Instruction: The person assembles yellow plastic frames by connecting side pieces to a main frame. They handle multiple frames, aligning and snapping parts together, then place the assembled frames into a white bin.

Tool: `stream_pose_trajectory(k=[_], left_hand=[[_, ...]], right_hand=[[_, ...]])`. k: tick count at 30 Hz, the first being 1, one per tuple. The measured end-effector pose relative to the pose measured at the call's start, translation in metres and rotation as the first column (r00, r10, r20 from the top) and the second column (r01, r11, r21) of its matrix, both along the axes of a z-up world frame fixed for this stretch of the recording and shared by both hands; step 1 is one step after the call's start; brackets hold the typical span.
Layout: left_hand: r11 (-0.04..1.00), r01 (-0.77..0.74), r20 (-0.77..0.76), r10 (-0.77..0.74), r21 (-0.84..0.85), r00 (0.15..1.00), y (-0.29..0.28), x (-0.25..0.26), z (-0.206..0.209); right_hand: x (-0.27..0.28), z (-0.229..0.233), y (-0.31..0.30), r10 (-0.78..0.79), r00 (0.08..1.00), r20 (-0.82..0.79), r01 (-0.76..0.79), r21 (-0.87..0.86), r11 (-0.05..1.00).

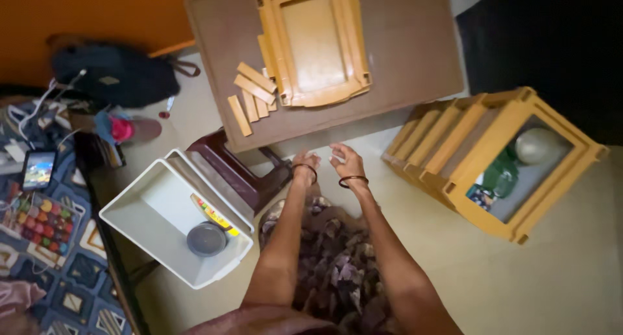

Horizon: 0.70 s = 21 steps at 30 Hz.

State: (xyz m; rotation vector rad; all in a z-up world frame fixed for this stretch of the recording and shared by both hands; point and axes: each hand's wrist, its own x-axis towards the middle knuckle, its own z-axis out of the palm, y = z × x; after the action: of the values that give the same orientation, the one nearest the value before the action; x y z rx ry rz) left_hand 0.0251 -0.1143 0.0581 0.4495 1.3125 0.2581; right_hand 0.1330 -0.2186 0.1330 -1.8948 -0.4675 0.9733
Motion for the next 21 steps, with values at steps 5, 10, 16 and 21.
stream_pose_trajectory(k=[5, 10, 16, 21], left_hand=[[0.989, 0.129, 0.02, -0.13, 0.076, 0.991, -0.049, 0.035, 0.043], [0.962, 0.257, -0.004, -0.258, 0.09, 0.966, -0.093, 0.077, 0.075], [0.944, 0.314, 0.044, -0.319, 0.098, 0.947, -0.152, 0.113, 0.1], [0.913, 0.391, 0.038, -0.398, 0.117, 0.917, -0.192, 0.134, 0.117]], right_hand=[[0.027, 0.02, -0.069, -0.077, 0.997, 0.008, 0.077, 0.011, 0.997], [0.06, 0.034, -0.138, -0.178, 0.984, -0.003, 0.177, 0.057, 0.982], [0.093, 0.063, -0.229, -0.372, 0.919, -0.131, 0.364, -0.082, 0.928], [0.115, 0.089, -0.296, -0.418, 0.907, -0.056, 0.421, 0.066, 0.905]])
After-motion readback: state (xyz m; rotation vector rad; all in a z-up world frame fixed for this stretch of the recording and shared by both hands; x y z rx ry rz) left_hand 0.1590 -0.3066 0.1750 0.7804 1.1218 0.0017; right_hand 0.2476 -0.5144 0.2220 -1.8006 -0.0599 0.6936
